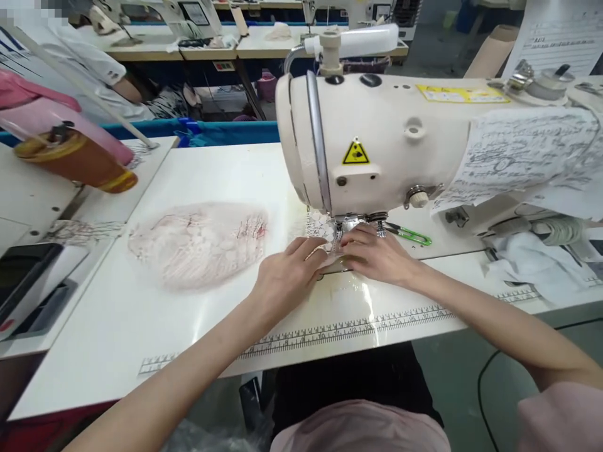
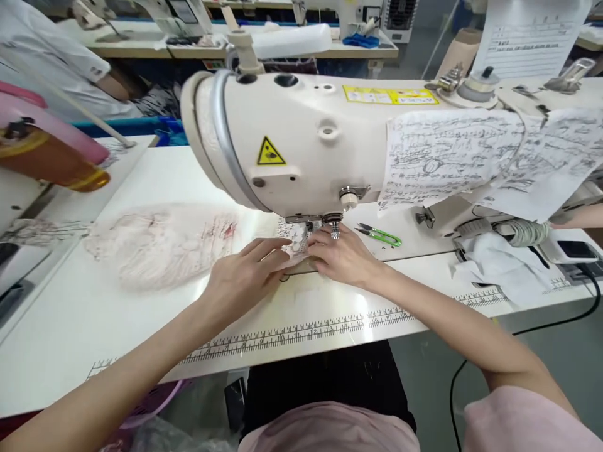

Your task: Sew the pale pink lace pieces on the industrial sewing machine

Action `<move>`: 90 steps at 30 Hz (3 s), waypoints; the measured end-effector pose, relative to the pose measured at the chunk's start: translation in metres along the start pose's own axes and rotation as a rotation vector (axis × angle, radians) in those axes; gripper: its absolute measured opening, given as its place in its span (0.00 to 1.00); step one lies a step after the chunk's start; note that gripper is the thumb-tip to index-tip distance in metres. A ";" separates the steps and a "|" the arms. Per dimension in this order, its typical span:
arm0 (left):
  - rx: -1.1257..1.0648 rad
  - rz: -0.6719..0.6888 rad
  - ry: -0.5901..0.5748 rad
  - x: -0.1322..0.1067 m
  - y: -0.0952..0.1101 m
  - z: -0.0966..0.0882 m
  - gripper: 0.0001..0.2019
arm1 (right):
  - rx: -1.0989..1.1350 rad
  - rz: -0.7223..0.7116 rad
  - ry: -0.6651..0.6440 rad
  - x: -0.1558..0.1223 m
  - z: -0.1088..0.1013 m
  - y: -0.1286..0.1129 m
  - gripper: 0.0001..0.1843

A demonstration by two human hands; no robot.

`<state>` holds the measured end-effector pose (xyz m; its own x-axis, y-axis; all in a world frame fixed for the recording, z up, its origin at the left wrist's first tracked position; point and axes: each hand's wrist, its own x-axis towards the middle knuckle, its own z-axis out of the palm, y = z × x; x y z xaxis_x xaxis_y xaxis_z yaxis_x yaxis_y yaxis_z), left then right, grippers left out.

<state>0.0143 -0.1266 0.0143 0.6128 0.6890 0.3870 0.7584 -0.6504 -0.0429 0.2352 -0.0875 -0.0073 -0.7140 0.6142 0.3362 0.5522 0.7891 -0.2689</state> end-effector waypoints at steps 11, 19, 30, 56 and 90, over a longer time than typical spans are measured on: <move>-0.109 0.093 -0.042 0.019 -0.024 0.019 0.12 | 0.208 -0.010 0.070 0.008 0.011 0.018 0.11; -0.084 0.183 0.085 0.012 -0.030 0.040 0.07 | 0.125 0.022 0.035 -0.001 0.022 0.022 0.11; 0.017 0.270 0.166 0.013 -0.029 0.035 0.09 | -0.196 -0.029 0.125 -0.009 0.034 0.018 0.13; -0.053 0.289 0.113 0.009 -0.036 0.040 0.15 | 0.045 -0.162 0.187 0.008 0.021 0.017 0.11; -0.014 0.283 0.122 0.013 -0.032 0.041 0.14 | -0.180 -0.015 0.051 -0.003 0.017 0.019 0.13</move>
<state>0.0068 -0.0834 -0.0168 0.7670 0.4371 0.4697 0.5582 -0.8155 -0.1526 0.2403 -0.0745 -0.0288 -0.7023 0.5985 0.3855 0.6131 0.7837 -0.0996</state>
